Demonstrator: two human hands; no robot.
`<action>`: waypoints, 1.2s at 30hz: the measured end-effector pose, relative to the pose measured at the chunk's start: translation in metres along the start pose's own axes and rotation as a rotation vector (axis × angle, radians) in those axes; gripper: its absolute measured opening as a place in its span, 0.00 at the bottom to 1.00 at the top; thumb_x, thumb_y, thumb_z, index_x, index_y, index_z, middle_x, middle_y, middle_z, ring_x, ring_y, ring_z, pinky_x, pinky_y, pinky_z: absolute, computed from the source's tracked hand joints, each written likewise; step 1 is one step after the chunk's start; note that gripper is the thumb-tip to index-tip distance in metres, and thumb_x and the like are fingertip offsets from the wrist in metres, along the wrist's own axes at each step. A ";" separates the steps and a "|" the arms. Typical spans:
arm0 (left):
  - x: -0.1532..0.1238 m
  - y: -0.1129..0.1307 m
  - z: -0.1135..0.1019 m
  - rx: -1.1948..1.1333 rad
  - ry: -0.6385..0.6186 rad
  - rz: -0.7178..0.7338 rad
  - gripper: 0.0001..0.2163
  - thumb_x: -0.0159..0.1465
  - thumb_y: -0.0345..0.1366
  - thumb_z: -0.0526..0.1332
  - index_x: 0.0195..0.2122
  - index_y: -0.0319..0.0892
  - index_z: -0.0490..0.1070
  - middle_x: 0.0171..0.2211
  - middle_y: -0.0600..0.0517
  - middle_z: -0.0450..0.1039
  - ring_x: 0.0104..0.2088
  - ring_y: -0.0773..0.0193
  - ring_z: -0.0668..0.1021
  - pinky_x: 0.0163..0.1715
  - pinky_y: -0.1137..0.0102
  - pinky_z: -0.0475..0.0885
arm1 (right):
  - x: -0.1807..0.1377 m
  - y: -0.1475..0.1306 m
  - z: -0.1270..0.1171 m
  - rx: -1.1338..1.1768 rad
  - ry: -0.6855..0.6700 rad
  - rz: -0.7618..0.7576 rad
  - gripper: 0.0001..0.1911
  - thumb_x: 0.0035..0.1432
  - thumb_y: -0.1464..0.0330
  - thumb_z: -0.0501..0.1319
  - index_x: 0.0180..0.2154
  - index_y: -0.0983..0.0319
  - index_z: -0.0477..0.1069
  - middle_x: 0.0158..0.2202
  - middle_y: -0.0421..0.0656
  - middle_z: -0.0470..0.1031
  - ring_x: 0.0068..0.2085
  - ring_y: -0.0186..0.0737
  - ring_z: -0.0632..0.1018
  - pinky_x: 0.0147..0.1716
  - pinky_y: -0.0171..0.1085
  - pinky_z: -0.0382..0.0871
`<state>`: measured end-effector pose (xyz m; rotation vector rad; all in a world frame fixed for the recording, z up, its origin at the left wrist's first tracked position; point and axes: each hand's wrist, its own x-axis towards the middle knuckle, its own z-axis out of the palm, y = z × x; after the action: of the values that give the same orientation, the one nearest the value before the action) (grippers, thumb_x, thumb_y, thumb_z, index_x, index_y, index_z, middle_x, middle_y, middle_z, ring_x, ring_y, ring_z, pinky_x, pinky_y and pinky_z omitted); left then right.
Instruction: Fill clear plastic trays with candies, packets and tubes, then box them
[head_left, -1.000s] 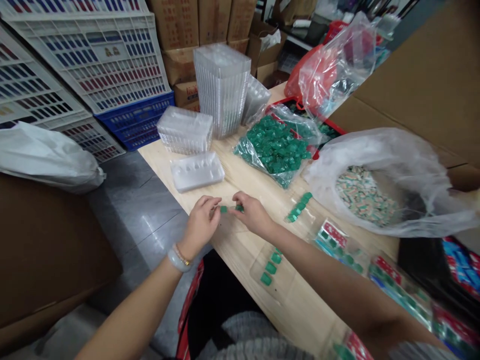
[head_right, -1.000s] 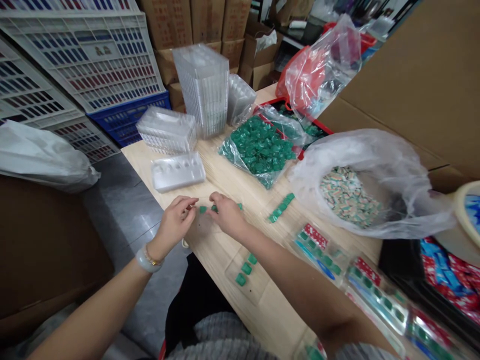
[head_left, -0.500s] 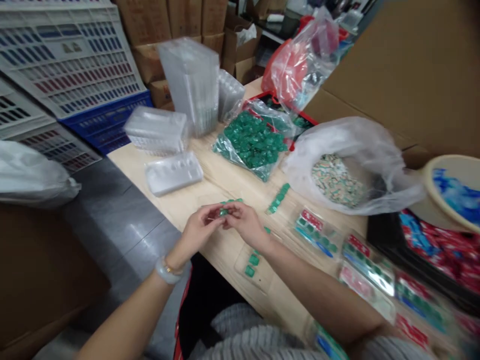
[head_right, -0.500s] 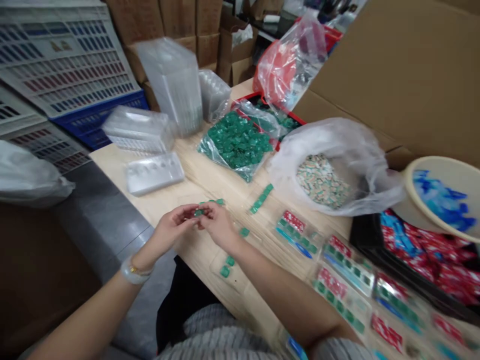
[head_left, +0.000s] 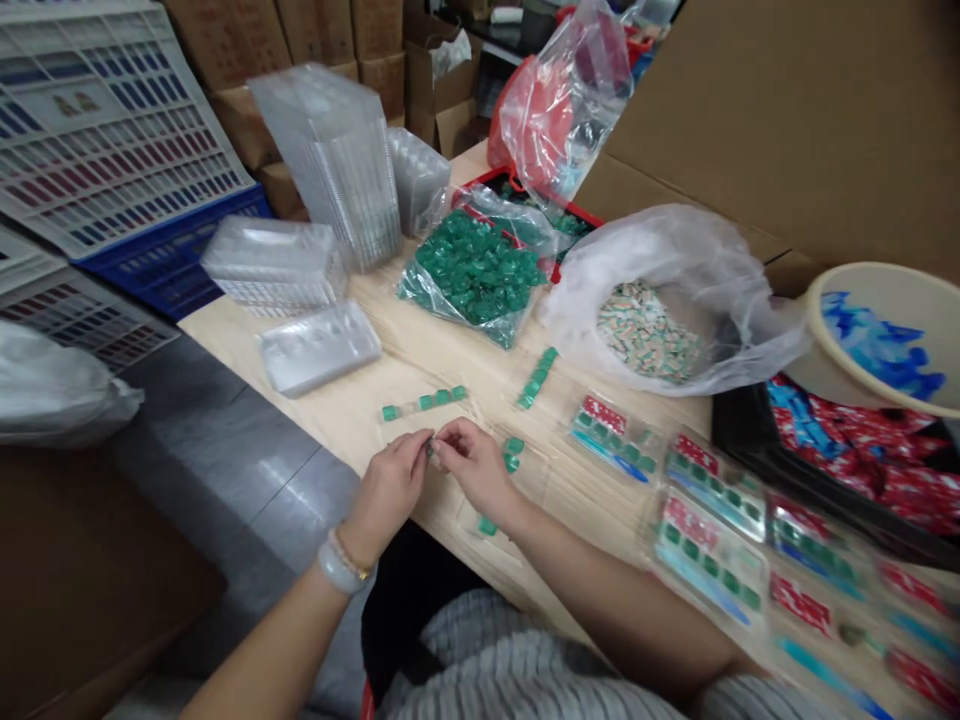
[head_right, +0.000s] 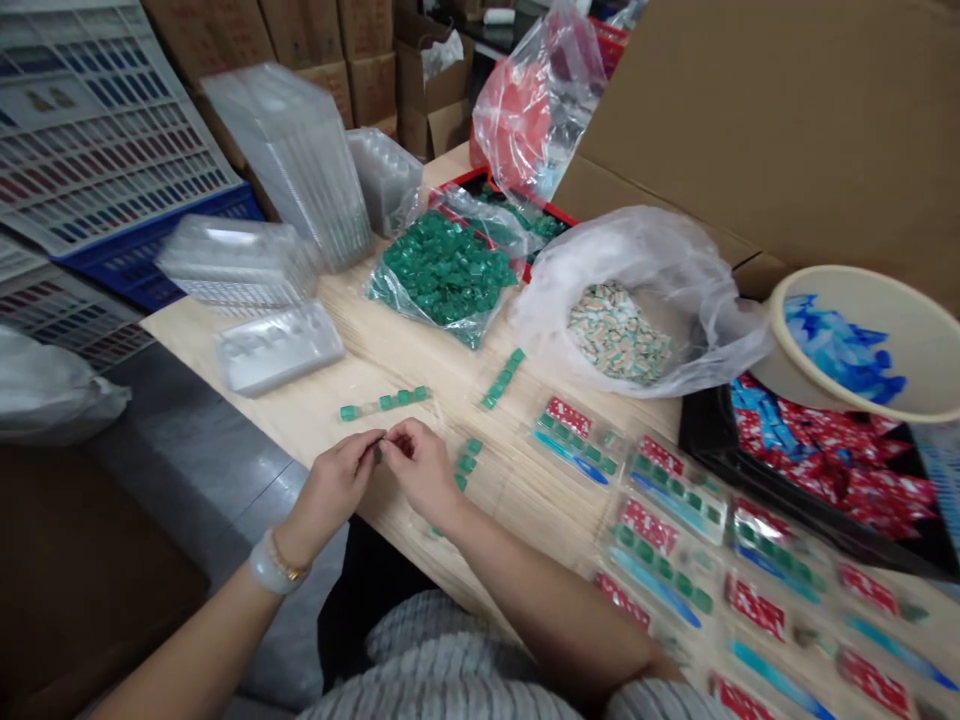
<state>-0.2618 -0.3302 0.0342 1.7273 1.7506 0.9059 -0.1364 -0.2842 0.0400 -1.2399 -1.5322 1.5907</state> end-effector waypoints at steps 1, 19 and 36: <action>-0.001 0.001 0.000 -0.006 0.011 -0.047 0.12 0.61 0.32 0.48 0.43 0.41 0.65 0.36 0.47 0.71 0.36 0.62 0.74 0.38 0.67 0.69 | 0.000 0.001 0.000 0.051 -0.025 0.001 0.05 0.49 0.66 0.57 0.30 0.60 0.64 0.26 0.37 0.67 0.26 0.31 0.69 0.28 0.34 0.65; 0.024 -0.052 -0.021 0.333 0.162 0.040 0.14 0.60 0.29 0.49 0.45 0.38 0.67 0.37 0.46 0.68 0.38 0.61 0.68 0.40 0.64 0.65 | 0.083 -0.023 0.006 -1.192 -0.440 -0.620 0.06 0.53 0.71 0.56 0.34 0.65 0.69 0.34 0.46 0.69 0.40 0.41 0.66 0.39 0.39 0.57; 0.052 -0.020 -0.032 0.169 0.360 0.202 0.08 0.61 0.34 0.52 0.32 0.39 0.69 0.30 0.49 0.67 0.34 0.65 0.69 0.38 0.69 0.65 | 0.071 -0.021 -0.107 -0.732 0.273 -0.463 0.09 0.53 0.66 0.55 0.27 0.64 0.69 0.24 0.41 0.69 0.28 0.35 0.69 0.30 0.34 0.62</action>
<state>-0.3019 -0.2812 0.0449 1.9737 1.9482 1.2530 -0.0703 -0.1727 0.0563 -1.2539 -2.0971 0.5426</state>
